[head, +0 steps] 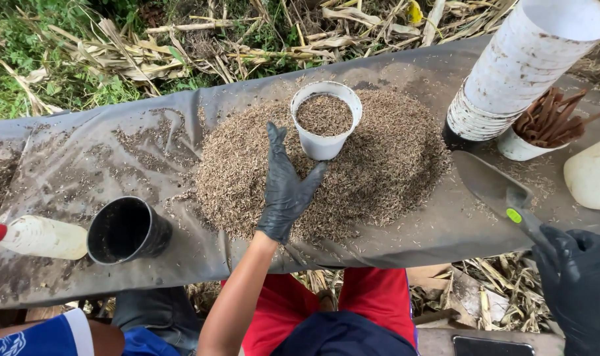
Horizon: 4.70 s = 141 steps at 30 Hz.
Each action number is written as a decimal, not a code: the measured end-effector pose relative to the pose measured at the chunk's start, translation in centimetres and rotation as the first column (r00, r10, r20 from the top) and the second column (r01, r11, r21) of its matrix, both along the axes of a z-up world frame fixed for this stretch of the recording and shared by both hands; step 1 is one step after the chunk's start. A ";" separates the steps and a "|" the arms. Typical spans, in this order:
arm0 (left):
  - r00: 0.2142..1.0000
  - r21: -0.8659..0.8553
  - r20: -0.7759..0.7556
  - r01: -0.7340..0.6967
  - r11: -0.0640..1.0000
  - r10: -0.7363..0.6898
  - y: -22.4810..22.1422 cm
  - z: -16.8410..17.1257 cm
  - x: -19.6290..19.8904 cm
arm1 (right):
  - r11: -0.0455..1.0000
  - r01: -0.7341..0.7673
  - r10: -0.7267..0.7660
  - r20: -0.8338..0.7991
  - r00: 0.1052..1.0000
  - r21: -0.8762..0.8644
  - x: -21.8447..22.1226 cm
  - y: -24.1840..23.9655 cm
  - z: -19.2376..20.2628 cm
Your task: Mixing potting substrate and planting plant cuttings into plastic cups using a trowel.
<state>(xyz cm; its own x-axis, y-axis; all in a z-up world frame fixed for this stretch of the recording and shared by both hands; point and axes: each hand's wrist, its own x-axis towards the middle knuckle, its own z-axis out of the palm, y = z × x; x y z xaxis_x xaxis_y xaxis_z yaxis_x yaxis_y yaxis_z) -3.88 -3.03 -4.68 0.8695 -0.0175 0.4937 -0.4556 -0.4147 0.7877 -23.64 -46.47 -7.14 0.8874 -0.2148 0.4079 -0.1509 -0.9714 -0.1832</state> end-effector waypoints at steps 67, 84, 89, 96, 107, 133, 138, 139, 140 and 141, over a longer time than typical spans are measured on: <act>0.965 0.395 0.201 -0.238 0.887 0.170 -2.4 1.7 5.4 | 0.951 -0.216 0.202 0.086 0.976 0.220 13.0 11.4 -2.9; 0.971 0.625 0.206 -0.226 0.748 0.121 -2.7 5.1 7.9 | 0.950 -0.301 0.310 0.144 0.940 -0.087 12.7 10.2 -3.9; 0.987 0.729 0.076 -0.153 0.668 0.143 -2.9 5.8 8.2 | 0.951 -0.213 0.239 0.095 0.966 -0.224 13.0 9.8 -5.3; 0.984 0.794 0.061 -0.151 0.590 0.169 -3.1 6.0 9.2 | 0.960 -0.270 0.276 0.088 0.957 -0.077 12.9 10.0 -3.5; 0.939 0.805 -0.298 0.152 0.573 0.170 -3.9 9.1 8.1 | 0.927 -0.374 0.375 0.035 0.927 -0.021 12.2 10.4 -1.9; 0.989 0.904 -0.040 0.097 0.416 -0.143 -1.9 7.6 9.0 | 0.951 -0.308 0.307 -0.046 0.951 -0.015 12.8 10.0 -2.7; 0.983 0.920 0.042 0.032 0.390 -0.180 -1.5 8.9 9.4 | 0.945 -0.327 0.328 0.043 0.944 -0.030 14.0 10.0 -3.6; 0.983 0.905 0.029 0.051 0.423 -0.182 -1.5 9.0 9.5 | 0.940 -0.337 0.339 0.058 0.939 -0.047 13.9 9.7 -3.4; 0.983 0.887 0.016 0.071 0.456 -0.184 -1.4 9.0 9.6 | 0.936 -0.346 0.350 0.072 0.934 -0.064 13.9 9.4 -3.4; 0.982 0.885 0.011 0.078 0.459 -0.189 -1.2 8.9 9.7 | 0.938 -0.341 0.345 0.066 0.936 -0.065 13.8 9.2 -3.3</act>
<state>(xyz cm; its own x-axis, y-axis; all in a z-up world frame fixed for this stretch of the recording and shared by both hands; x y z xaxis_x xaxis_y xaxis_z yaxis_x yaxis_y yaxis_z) 5.78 -4.24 4.25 0.7671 -0.6012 0.2239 -0.6158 -0.7879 -0.0057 -9.87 -37.26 -10.44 0.8698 0.1204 0.4784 0.2053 -0.9702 -0.1291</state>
